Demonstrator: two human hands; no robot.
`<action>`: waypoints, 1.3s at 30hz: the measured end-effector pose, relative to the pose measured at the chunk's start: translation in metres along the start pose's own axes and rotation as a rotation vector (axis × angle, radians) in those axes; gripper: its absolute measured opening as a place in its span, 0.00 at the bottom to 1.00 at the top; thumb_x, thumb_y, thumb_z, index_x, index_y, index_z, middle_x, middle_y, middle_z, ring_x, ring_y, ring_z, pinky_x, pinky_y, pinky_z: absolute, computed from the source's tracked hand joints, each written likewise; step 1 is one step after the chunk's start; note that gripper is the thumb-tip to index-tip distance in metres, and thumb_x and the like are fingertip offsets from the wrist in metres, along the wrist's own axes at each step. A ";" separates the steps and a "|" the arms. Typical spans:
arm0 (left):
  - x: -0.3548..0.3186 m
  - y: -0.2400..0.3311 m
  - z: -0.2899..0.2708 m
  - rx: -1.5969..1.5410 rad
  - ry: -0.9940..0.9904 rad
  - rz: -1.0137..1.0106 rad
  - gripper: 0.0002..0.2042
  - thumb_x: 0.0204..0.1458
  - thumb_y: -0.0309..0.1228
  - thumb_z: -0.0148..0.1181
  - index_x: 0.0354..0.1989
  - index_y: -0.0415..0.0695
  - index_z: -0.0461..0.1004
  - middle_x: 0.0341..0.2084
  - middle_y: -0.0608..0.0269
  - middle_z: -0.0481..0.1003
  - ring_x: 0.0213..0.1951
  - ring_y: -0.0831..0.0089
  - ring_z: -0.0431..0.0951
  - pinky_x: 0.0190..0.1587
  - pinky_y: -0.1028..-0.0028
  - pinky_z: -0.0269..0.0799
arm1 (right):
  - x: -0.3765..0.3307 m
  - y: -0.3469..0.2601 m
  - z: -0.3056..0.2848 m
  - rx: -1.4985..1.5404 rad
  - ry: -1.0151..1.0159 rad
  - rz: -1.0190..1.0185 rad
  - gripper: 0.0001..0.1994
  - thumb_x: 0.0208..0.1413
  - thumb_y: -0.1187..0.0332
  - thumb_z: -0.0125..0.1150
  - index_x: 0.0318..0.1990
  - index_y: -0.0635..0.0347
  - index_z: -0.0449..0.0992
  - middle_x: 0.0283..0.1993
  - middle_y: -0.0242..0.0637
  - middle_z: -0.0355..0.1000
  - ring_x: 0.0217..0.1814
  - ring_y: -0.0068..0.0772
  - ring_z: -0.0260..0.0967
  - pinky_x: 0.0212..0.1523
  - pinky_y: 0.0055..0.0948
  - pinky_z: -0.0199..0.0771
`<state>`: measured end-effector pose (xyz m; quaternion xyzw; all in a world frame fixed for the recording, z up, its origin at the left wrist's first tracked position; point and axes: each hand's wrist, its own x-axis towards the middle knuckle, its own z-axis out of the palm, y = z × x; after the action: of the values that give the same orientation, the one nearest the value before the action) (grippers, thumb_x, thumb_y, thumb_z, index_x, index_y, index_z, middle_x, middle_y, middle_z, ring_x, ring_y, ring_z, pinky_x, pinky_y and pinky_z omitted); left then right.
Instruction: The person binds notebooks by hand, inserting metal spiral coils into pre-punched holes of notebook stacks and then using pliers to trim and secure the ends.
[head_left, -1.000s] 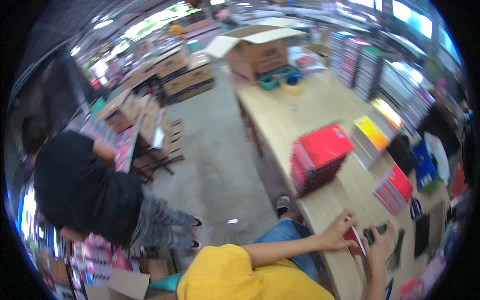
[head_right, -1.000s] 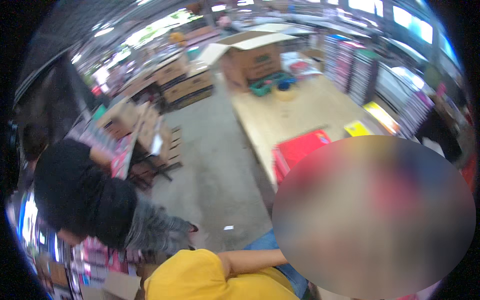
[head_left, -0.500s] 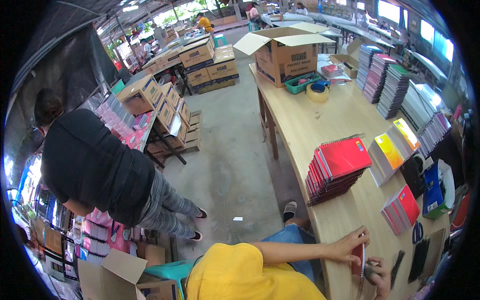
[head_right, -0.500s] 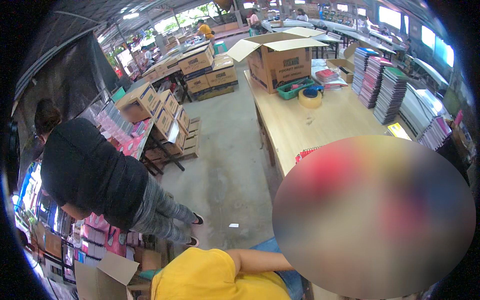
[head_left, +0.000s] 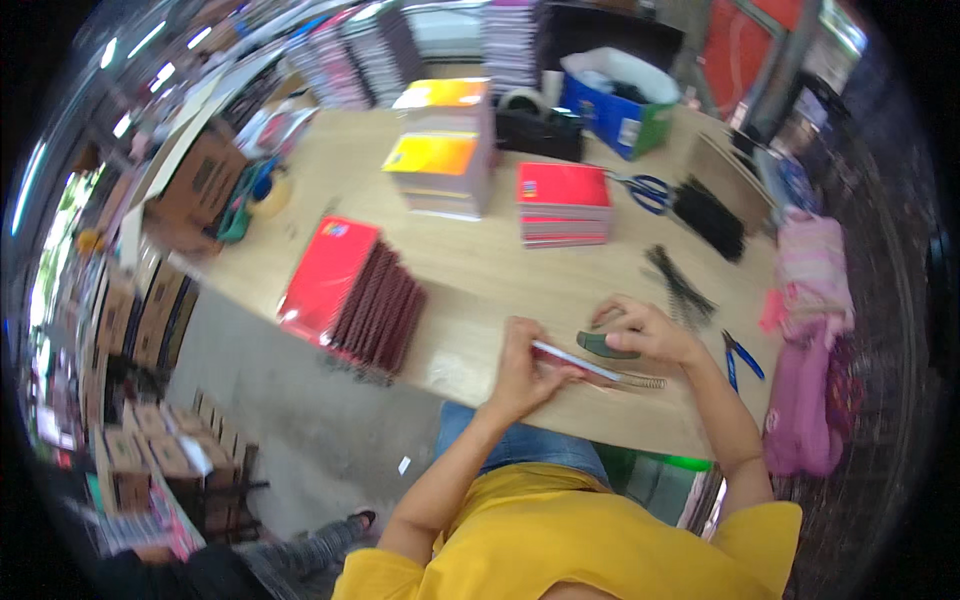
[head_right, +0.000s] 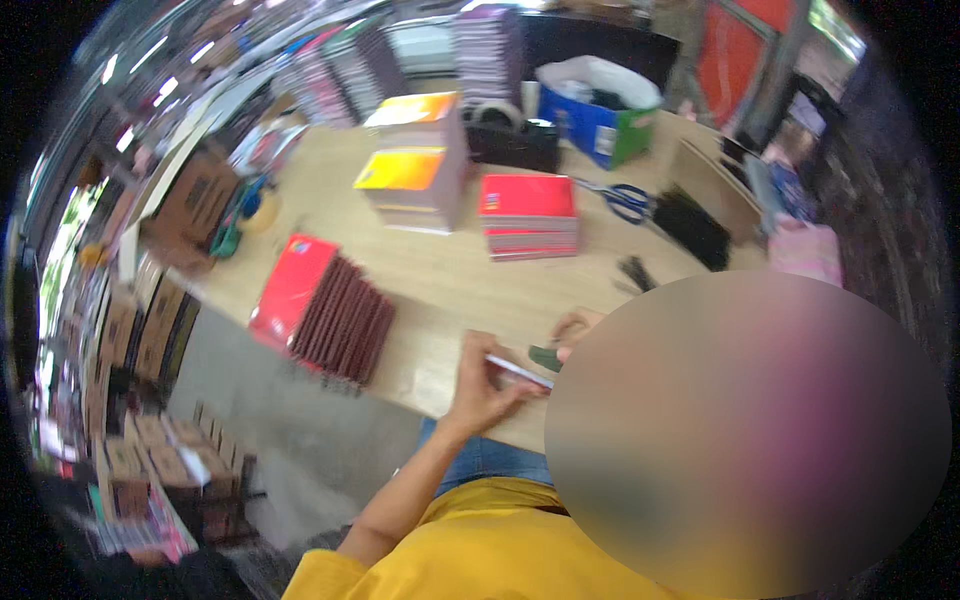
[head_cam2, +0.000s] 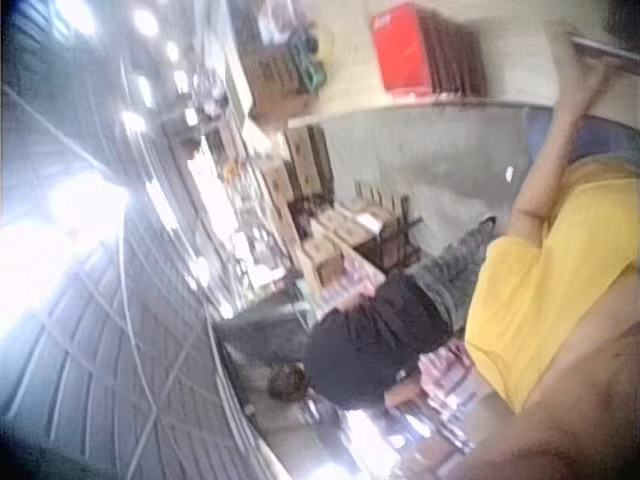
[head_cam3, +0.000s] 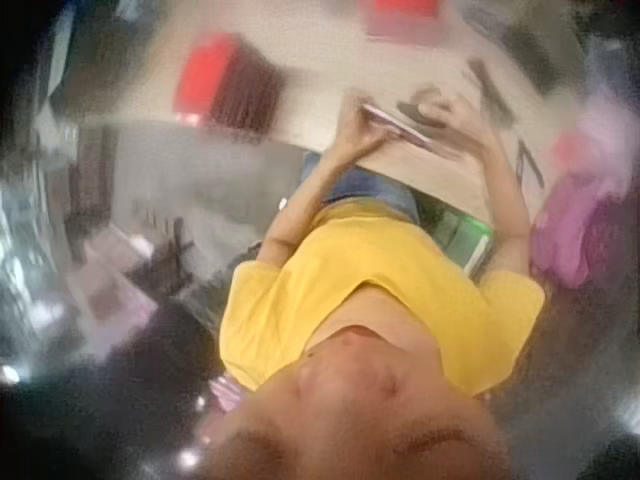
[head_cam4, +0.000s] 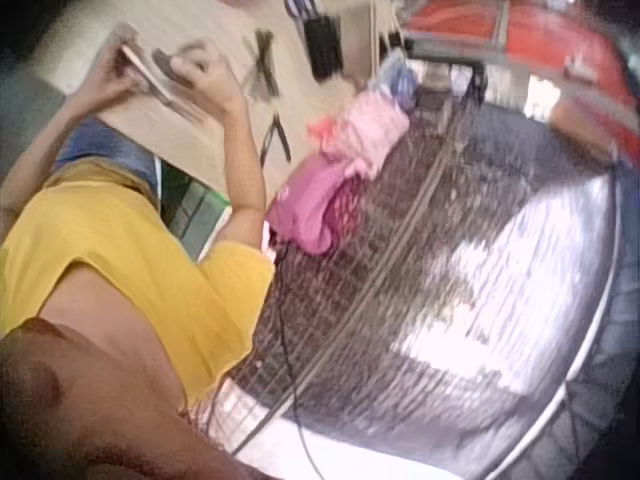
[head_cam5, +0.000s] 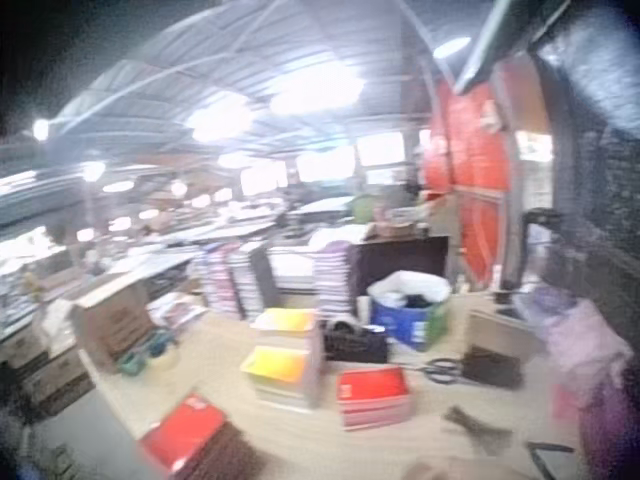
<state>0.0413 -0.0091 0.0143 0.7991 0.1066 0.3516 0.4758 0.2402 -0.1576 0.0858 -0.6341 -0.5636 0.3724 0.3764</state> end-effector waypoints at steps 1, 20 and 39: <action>0.003 -0.002 0.006 -0.042 0.025 -0.001 0.30 0.35 0.38 0.81 0.40 0.42 0.64 0.35 0.54 0.64 0.36 0.56 0.66 0.39 0.62 0.67 | -0.002 0.011 -0.007 0.374 -0.037 -0.122 0.23 0.61 0.48 0.59 0.43 0.64 0.84 0.53 0.42 0.73 0.57 0.36 0.70 0.58 0.34 0.67; 0.018 -0.003 -0.025 -0.750 -0.124 -0.405 0.17 0.52 0.16 0.65 0.49 0.40 0.69 0.37 0.65 0.74 0.40 0.78 0.76 0.42 0.78 0.77 | 0.003 -0.014 0.004 0.802 0.049 0.159 0.19 0.62 0.55 0.60 0.46 0.65 0.80 0.49 0.40 0.75 0.49 0.37 0.75 0.53 0.33 0.71; 0.023 0.035 -0.031 -0.614 -0.114 -0.481 0.32 0.54 0.19 0.64 0.67 0.41 0.58 0.38 0.53 0.81 0.38 0.75 0.81 0.38 0.79 0.79 | -0.183 0.036 0.032 -0.723 1.194 0.415 0.24 0.52 0.69 0.67 0.58 0.60 0.73 0.53 0.47 0.68 0.55 0.54 0.66 0.57 0.46 0.67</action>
<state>0.0318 0.0055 0.0636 0.5901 0.1540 0.2008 0.7666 0.2109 -0.3406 0.0485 -0.9077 -0.2180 -0.1829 0.3083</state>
